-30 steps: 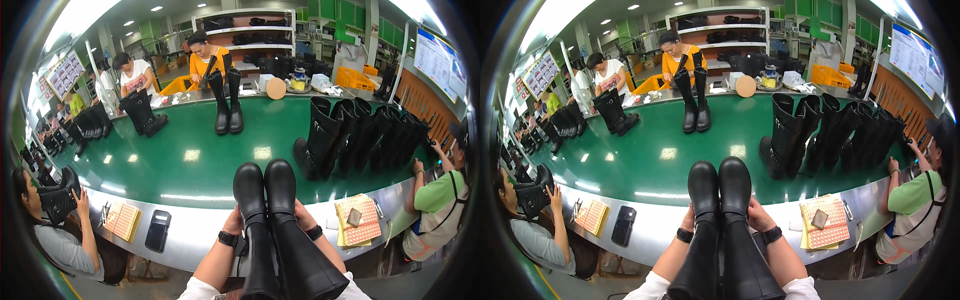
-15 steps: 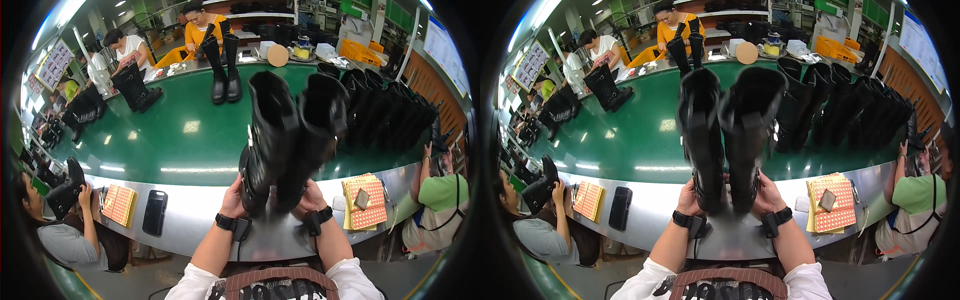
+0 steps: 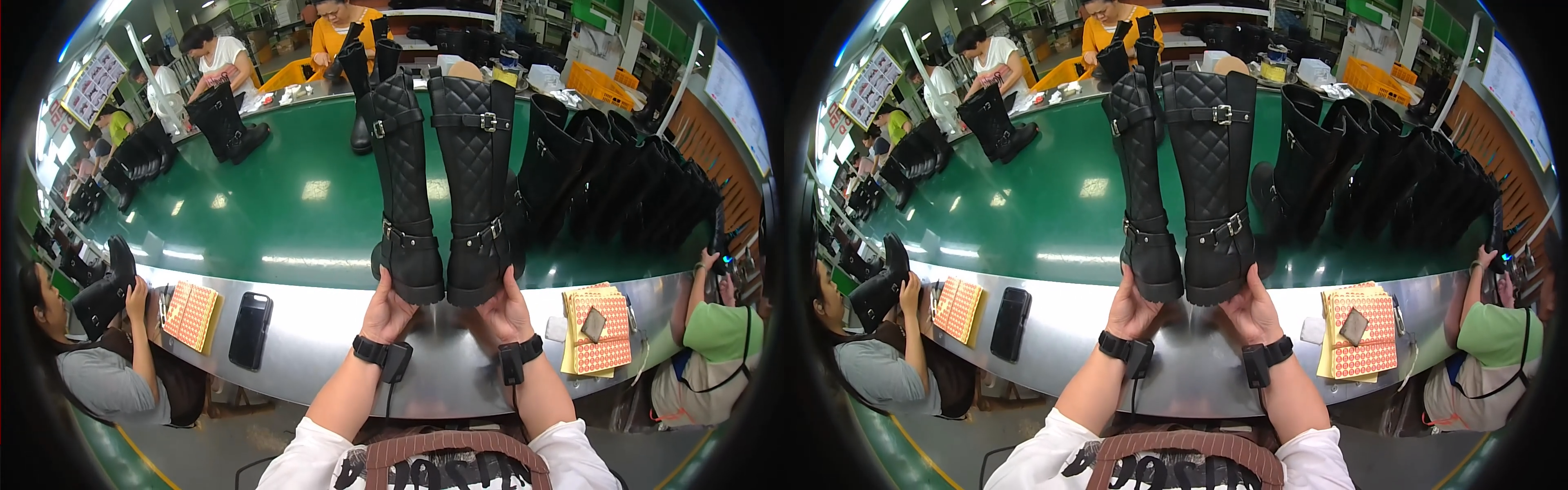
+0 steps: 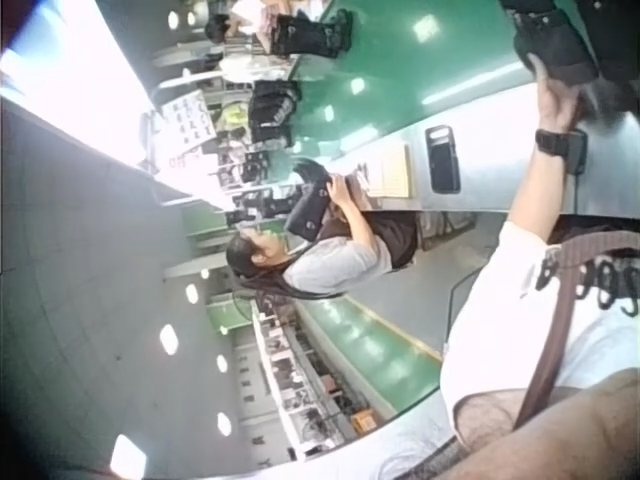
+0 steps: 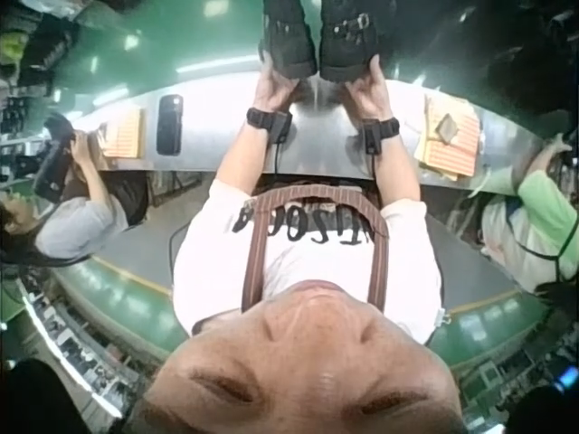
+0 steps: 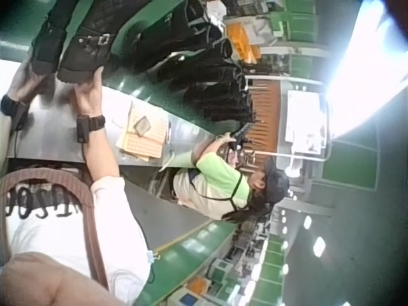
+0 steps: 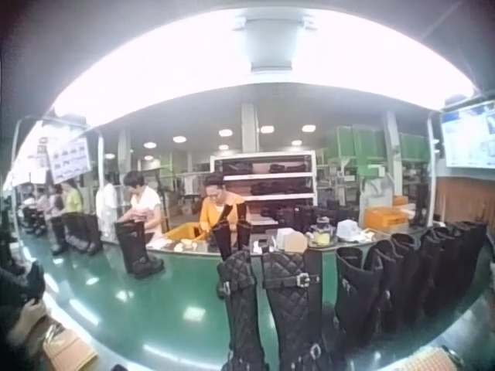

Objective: The recorder is inspecting black quilted boots on a conveyor belt, checking their condition and adjusting buckles.

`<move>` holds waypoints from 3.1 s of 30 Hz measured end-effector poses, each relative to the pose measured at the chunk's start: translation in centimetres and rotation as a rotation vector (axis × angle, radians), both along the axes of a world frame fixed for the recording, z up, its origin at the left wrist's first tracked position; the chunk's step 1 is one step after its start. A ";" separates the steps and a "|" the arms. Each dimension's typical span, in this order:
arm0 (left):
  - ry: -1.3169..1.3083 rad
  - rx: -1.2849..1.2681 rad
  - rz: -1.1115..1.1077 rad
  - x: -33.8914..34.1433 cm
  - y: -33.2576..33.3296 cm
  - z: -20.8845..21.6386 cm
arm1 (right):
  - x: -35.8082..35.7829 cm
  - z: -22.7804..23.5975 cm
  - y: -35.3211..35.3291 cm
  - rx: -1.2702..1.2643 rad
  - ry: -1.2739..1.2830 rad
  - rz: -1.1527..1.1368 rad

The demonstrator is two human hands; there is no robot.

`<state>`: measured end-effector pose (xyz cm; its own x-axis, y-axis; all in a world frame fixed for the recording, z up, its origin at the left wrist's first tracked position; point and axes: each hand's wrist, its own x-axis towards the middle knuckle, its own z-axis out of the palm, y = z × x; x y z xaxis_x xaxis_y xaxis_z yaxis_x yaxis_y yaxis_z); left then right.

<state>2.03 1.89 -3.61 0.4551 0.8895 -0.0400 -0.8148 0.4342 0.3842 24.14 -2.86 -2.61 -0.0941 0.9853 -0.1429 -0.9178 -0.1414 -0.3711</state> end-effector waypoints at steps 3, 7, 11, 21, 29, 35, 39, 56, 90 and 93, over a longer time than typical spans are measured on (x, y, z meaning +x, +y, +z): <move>0.005 -0.007 0.006 -0.1 0.0 0.2 | -0.1 0.2 0.1 -0.004 0.014 -0.011; 0.022 -0.032 0.012 -0.2 0.3 -0.1 | -0.2 0.4 0.3 0.037 0.000 -0.033; 0.008 -0.035 0.000 -0.2 0.6 -0.2 | -0.2 0.4 0.6 0.050 -0.006 -0.044; 0.091 0.025 -0.042 -1.0 -0.5 0.1 | -0.4 -0.1 -0.4 0.076 -0.073 -0.010; -0.016 0.055 -0.122 -0.8 -0.5 0.2 | 0.1 -0.5 -0.4 0.227 -0.113 0.090; -0.399 0.060 -0.335 -0.2 -1.4 1.5 | -0.3 0.9 -0.2 0.339 -1.021 -0.134; -0.065 0.230 -0.119 0.2 -1.9 3.5 | 2.9 3.1 -0.5 0.715 -1.592 -0.252; 0.052 -0.222 -0.224 -3.8 -0.1 1.2 | -3.1 14.7 -0.3 0.419 -1.357 0.245; 0.386 -0.174 -0.018 -7.8 1.1 -1.2 | -4.2 -0.1 28.0 0.250 -2.737 0.053; 0.411 -0.136 -0.016 -7.7 1.3 -1.0 | -5.4 1.0 19.8 0.533 -2.586 0.172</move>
<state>-5.70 3.22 -4.61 0.3904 0.8566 -0.3373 -0.5990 0.5146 0.6135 18.78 16.99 -1.63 -0.2566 0.9649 0.0552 0.9574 0.2616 -0.1226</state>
